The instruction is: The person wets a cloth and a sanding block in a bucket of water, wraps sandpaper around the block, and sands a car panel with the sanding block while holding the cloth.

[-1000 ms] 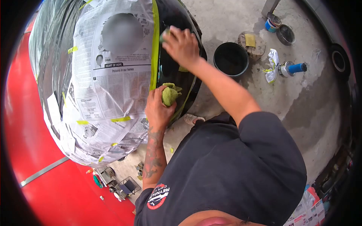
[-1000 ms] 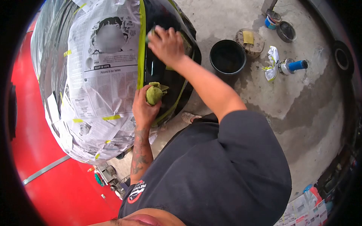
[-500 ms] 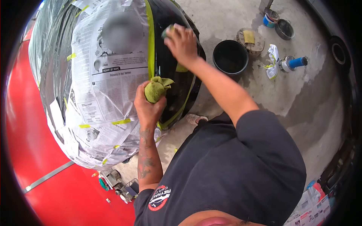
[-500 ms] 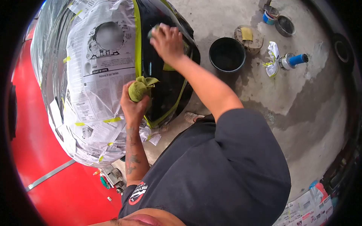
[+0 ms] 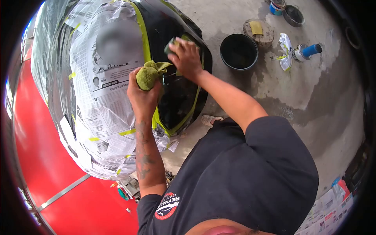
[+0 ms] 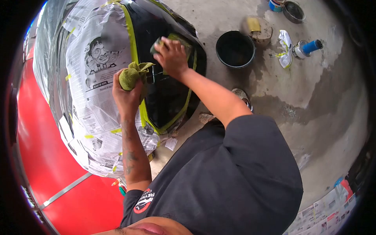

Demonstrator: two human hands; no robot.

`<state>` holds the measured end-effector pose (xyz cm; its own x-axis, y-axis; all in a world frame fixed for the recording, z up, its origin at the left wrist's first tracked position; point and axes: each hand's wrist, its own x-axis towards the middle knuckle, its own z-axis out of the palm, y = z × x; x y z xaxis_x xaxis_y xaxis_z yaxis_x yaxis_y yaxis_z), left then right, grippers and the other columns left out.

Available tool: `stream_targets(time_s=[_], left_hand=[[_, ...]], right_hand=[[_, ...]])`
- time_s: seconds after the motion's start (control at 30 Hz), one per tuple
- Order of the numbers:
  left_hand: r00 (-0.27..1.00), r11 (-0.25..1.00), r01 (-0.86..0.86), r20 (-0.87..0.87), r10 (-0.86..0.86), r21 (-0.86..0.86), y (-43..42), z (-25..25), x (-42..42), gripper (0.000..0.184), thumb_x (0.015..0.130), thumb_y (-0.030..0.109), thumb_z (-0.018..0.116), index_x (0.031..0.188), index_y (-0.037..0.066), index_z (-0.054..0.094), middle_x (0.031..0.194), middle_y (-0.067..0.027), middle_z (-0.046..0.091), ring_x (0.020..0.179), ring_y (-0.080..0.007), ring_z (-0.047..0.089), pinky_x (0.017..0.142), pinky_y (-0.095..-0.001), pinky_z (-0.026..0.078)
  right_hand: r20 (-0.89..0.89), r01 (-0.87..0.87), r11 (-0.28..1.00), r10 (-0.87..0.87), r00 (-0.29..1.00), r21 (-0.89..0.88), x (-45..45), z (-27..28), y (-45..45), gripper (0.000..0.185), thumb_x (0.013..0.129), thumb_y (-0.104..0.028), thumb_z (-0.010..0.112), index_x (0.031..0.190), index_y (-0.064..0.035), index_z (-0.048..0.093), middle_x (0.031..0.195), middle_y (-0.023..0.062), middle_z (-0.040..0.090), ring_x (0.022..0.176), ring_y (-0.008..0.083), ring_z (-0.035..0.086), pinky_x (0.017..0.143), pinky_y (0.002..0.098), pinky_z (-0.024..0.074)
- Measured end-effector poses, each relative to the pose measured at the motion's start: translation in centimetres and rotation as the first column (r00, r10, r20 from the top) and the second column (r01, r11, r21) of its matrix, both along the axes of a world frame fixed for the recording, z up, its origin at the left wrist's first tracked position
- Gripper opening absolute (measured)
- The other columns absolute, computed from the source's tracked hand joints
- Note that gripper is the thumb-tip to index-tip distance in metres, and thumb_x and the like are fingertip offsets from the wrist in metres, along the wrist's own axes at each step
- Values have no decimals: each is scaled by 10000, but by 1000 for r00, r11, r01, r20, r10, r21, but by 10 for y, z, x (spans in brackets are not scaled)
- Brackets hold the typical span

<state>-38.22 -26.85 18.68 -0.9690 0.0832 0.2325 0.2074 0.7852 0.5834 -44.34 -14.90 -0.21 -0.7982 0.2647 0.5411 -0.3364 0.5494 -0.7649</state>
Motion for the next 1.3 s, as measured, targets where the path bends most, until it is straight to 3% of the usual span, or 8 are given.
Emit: stream_targets(time_s=[0.07, 0.17, 0.3, 0.53, 0.73, 0.87, 1.1, 1.3], left_hand=[[1000, 999, -30, -7, 30, -43, -1, -8, 11, 418, 811, 82, 795, 1199, 29, 647, 1050, -140, 735, 973, -235, 724, 904, -353, 555], [1000, 999, -31, -3, 31, -25, -5, -18, 28, 437, 802, 85, 805, 1204, 18, 647, 1073, -146, 727, 996, -251, 721, 921, -361, 551], [997, 997, -73, 24, 72, 17, -15, -33, 45, 447, 795, 76, 809, 1206, 14, 647, 1094, -151, 721, 1011, -256, 716, 933, -369, 551], [987, 987, -148, 72, 143, 68, -23, -40, 70, 453, 772, 45, 804, 1197, 20, 649, 1084, -137, 719, 995, -249, 712, 929, -366, 551], [991, 992, -121, 61, 118, 41, -25, -50, 72, 459, 765, 31, 798, 1199, 21, 648, 1075, -130, 715, 1002, -242, 708, 940, -362, 546], [987, 988, -141, 89, 136, 57, -23, -52, 73, 461, 768, 38, 808, 1200, 22, 648, 1077, -130, 720, 997, -235, 712, 933, -359, 550], [982, 987, -152, 121, 145, 52, -26, -60, 79, 463, 780, 73, 838, 1200, 23, 650, 1073, -133, 731, 986, -220, 718, 919, -357, 558], [982, 990, -141, 127, 137, 27, -31, -66, 80, 484, 768, 88, 842, 1207, 20, 649, 1080, -147, 732, 988, -263, 730, 916, -373, 561]], right_hand=[[89, 35, 995, -27, 996, -97, -19, 6, 6, 421, 902, -265, 776, 1286, -171, 631, 1430, 116, 531, 1249, 355, 516, 1053, 500, 425], [-24, 90, 992, -92, 995, -94, 18, -16, -19, 430, 879, -298, 793, 1265, -205, 629, 1420, 111, 528, 1224, 357, 517, 1017, 499, 444], [8, -130, 985, 132, 991, -109, 96, -31, -38, 461, 867, -241, 804, 1285, -199, 617, 1427, 117, 517, 1223, 361, 516, 1014, 504, 443], [58, 115, 963, -104, 993, -244, -10, -12, -8, 430, 913, -198, 768, 1309, -133, 615, 1388, 147, 571, 1251, 368, 534, 1049, 475, 418], [-14, -124, 976, 124, 992, -180, 93, -30, -39, 454, 897, -243, 772, 1312, -173, 601, 1444, 126, 527, 1256, 357, 520, 1052, 507, 421], [-9, -51, 975, 50, 999, -216, 45, -20, -21, 450, 905, -194, 771, 1313, -112, 601, 1420, 164, 546, 1268, 379, 522, 1096, 482, 408], [101, -175, 975, 190, 977, -138, 77, -15, -20, 561, 951, -239, 732, 1460, -176, 507, 1410, 217, 456, 1224, 437, 497, 1066, 519, 446], [104, -144, 970, 167, 980, -198, 62, -18, -11, 548, 970, -145, 695, 1485, -156, 508, 1364, 233, 435, 1219, 427, 500, 1056, 492, 469]])
